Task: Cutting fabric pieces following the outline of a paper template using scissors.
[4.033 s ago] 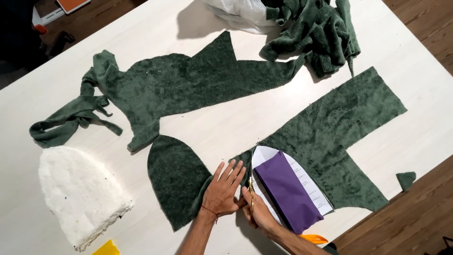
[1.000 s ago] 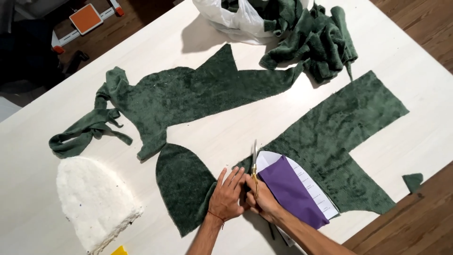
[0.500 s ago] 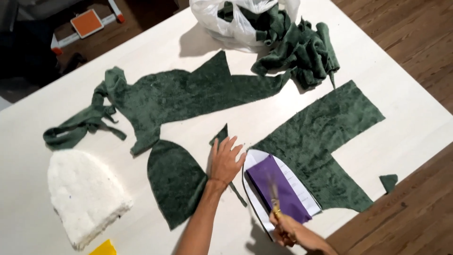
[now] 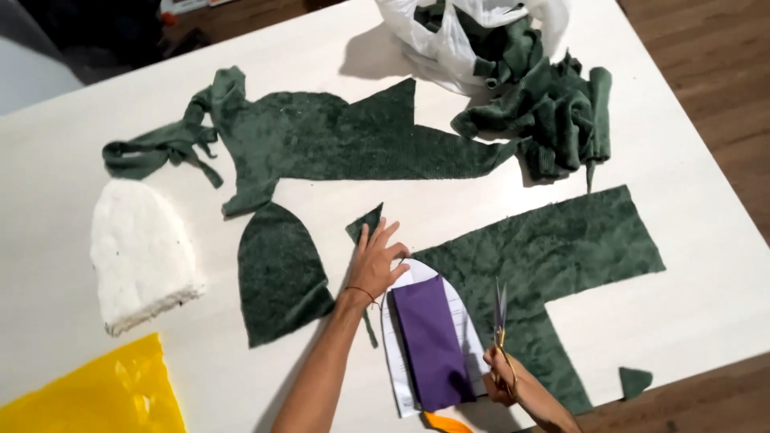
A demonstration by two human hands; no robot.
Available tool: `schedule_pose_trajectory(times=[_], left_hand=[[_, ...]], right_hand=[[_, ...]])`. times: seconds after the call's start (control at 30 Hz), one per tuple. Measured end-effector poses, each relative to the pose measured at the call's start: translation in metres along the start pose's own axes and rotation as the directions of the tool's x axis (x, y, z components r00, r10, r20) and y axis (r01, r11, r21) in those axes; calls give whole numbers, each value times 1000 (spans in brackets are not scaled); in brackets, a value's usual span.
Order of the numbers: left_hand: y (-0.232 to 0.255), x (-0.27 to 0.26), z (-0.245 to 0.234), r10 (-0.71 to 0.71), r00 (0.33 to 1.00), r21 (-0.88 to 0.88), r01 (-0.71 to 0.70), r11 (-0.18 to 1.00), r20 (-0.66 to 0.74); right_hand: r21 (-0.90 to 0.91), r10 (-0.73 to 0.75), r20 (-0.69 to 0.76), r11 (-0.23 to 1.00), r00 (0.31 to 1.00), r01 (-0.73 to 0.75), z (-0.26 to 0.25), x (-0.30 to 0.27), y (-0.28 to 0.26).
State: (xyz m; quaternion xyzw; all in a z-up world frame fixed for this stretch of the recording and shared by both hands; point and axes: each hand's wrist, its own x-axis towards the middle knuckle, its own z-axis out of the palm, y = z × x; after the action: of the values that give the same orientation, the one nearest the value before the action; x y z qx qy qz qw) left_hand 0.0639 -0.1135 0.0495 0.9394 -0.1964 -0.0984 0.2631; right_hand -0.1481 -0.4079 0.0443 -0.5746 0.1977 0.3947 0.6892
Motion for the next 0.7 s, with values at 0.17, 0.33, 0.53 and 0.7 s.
schedule_pose_trajectory(times=[0.17,0.33,0.53,0.7], left_hand=[[5,1,5,-107,994,19,107,994,1],[3,4,21,-144,989,30,145,989,-40],[-1,5,26,-143,989,105,146,984,-32],[-10,8,31,-119,993,185,119,975,-13]], right_hand=[[-70,-12,52,997,999,16,-58,23,4],[-121,-40,89,991,995,50,-77,34,-8],[-127,-94,24,987,995,96,-76,43,-4],[-129,-100,8,987,995,100,-70,44,3]])
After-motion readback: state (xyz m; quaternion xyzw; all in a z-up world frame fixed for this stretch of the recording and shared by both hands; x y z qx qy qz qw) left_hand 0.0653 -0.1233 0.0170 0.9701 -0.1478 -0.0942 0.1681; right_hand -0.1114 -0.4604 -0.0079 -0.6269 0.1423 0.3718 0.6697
